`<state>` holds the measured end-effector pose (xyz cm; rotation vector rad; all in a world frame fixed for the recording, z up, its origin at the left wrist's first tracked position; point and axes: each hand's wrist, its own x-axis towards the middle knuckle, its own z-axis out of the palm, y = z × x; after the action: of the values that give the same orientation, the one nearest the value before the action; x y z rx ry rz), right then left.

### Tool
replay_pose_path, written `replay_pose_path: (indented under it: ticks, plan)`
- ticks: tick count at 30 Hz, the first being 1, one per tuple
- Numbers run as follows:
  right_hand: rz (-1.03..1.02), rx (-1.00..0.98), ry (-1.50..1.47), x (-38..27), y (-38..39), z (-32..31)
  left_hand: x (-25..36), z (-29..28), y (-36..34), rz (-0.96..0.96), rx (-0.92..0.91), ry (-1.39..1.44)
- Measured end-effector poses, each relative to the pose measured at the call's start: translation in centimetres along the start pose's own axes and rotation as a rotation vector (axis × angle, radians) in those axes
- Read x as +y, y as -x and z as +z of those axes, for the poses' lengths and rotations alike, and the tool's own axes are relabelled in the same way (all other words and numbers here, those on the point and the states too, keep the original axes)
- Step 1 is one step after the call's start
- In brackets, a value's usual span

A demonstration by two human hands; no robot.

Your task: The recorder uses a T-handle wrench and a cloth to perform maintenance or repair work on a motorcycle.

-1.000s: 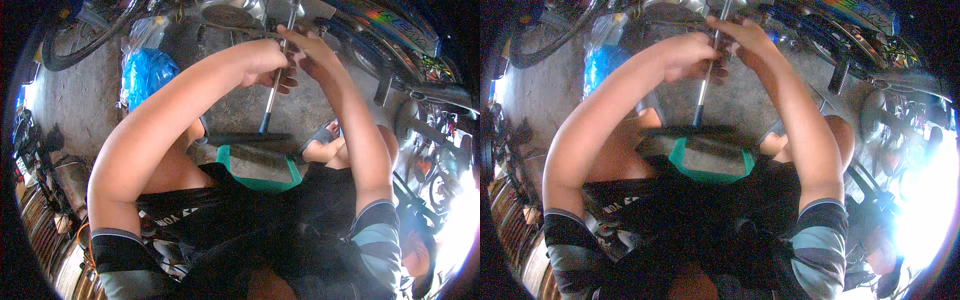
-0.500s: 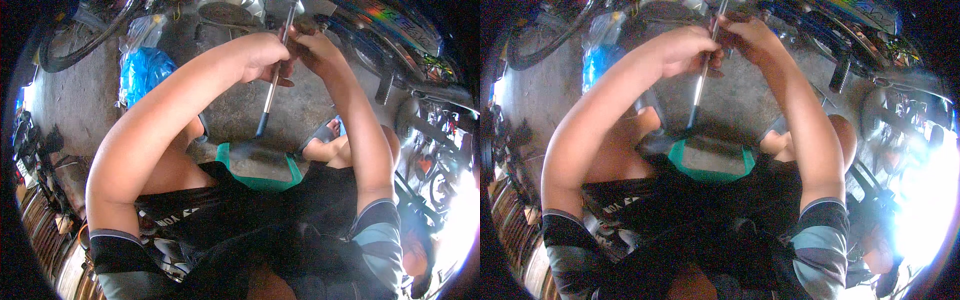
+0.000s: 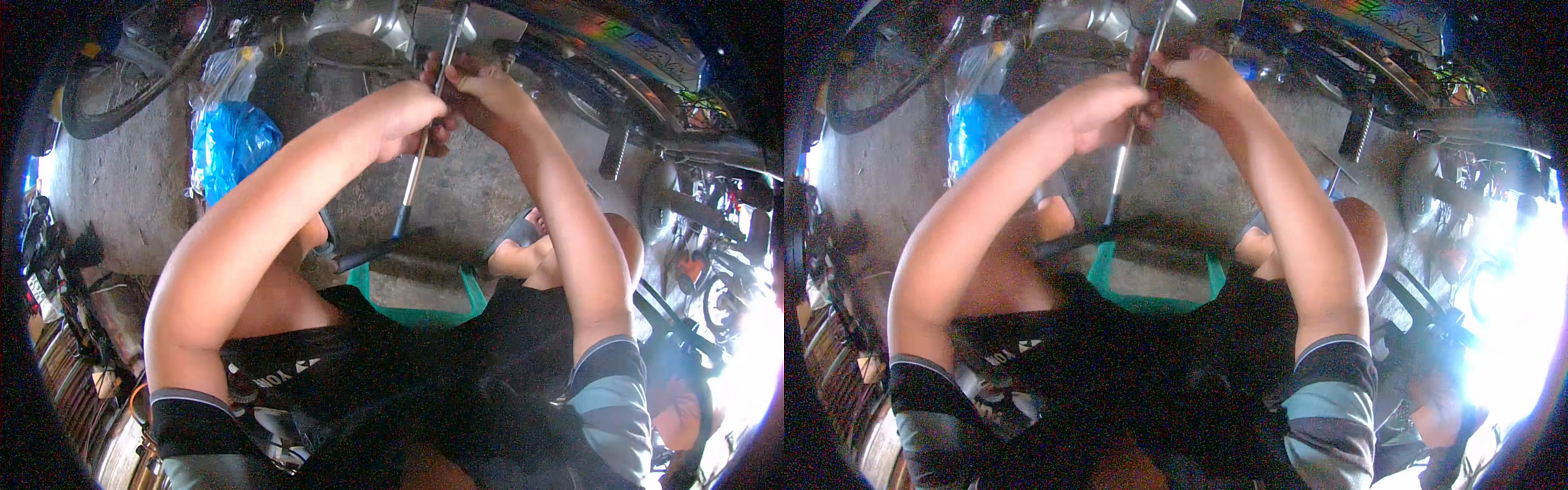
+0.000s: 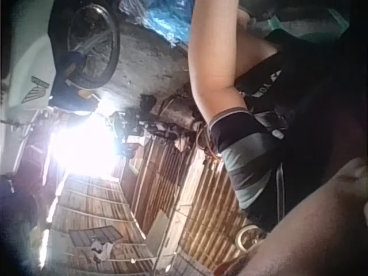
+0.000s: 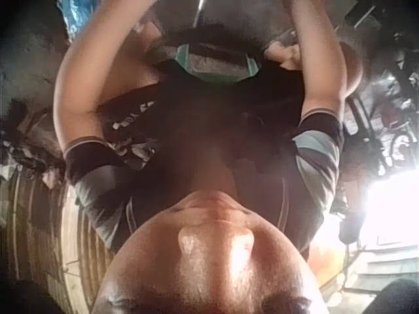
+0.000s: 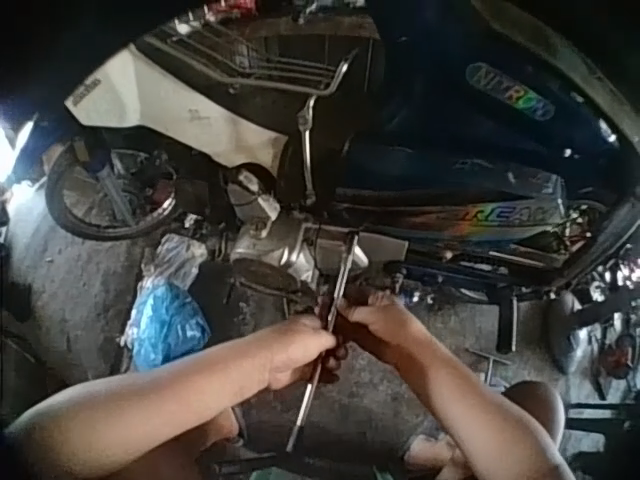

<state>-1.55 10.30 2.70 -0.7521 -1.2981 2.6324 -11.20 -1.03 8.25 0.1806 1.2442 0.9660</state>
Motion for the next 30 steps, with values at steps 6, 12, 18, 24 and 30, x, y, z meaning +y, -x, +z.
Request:
replay_pose_path:
  ticks: [6,12,18,24,30]
  plan:
    - [0.051,0.117,-0.002,-1.1,0.7,1.6,0.3,0.6,-0.2,-0.092,0.026,0.036]
    - [0.096,0.274,0.135,-2.5,0.9,3.0,0.3,0.7,-1.1,-0.131,0.078,0.070]
    - [-0.024,0.117,-0.072,-1.4,0.6,1.0,0.1,0.9,-1.2,-0.120,0.093,0.092]
    - [0.016,0.237,0.054,-1.1,-0.2,0.7,0.3,1.0,-1.5,-0.098,0.120,0.100]
    - [0.078,0.376,0.137,-1.3,-0.5,2.7,0.0,0.7,-2.8,-0.059,0.132,0.026]
